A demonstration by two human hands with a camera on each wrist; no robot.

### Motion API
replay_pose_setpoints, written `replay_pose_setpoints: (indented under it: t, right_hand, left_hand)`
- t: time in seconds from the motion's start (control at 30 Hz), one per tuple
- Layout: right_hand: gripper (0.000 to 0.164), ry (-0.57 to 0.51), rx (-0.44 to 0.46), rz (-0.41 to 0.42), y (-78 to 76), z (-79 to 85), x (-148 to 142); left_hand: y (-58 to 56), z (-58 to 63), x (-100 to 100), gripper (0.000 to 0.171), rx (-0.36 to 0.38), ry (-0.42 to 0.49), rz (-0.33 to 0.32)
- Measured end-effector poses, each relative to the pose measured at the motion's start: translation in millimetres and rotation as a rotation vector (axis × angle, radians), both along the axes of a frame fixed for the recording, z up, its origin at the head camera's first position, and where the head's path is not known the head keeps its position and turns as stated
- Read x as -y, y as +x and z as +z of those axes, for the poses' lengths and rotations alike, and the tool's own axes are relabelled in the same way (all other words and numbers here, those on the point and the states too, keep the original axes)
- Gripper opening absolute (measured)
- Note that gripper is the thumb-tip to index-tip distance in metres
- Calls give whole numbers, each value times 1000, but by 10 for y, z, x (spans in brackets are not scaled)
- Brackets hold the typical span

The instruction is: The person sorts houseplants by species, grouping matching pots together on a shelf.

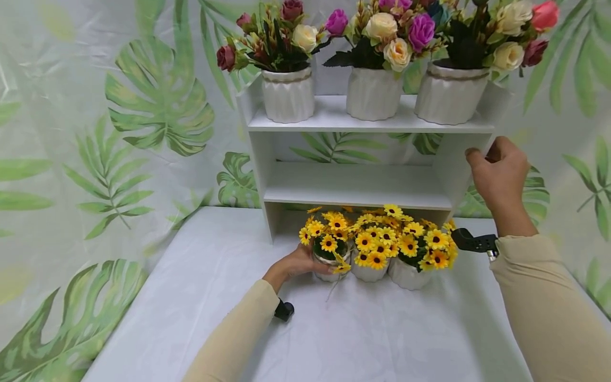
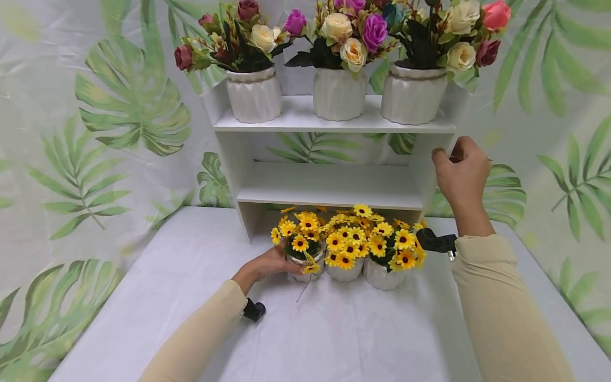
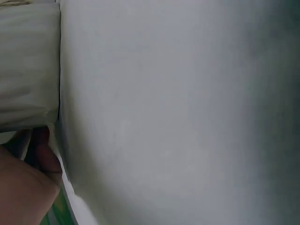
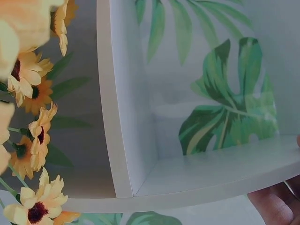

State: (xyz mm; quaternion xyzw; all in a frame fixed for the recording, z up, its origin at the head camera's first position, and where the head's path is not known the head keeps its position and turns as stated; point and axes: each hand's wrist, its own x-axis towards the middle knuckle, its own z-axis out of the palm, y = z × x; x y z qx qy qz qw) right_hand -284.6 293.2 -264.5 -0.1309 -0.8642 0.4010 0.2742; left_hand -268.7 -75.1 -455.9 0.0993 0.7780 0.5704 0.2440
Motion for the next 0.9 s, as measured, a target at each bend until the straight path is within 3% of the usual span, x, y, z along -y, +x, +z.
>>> replay_pose_setpoints:
  t: [0.17,0.43,0.53,0.73,0.83,0.9]
  right_hand:
    - [50,-1,-13,0,6,-9,6]
    - [49,13,-30,14,4,-22,10]
    - [49,16,-33,11,15,-13,8]
    - [48,9,-31,21,12,-1,1]
    - [47,13,-40,17,4,-12,-4]
    - [47,15,-49,16,2,-27,-5]
  left_hand:
    - [-1,-5,-13,120,-11,42,-15]
    - [14,-14,-7,108,-89,123,-16]
    - [36,20,42,105,-106,70,-1]
    - [166,143,236,109,-96,-60,113]
    - [244,234,346,119,-90,-77,180]
    - [298,312,422,118,-116,-67,192]
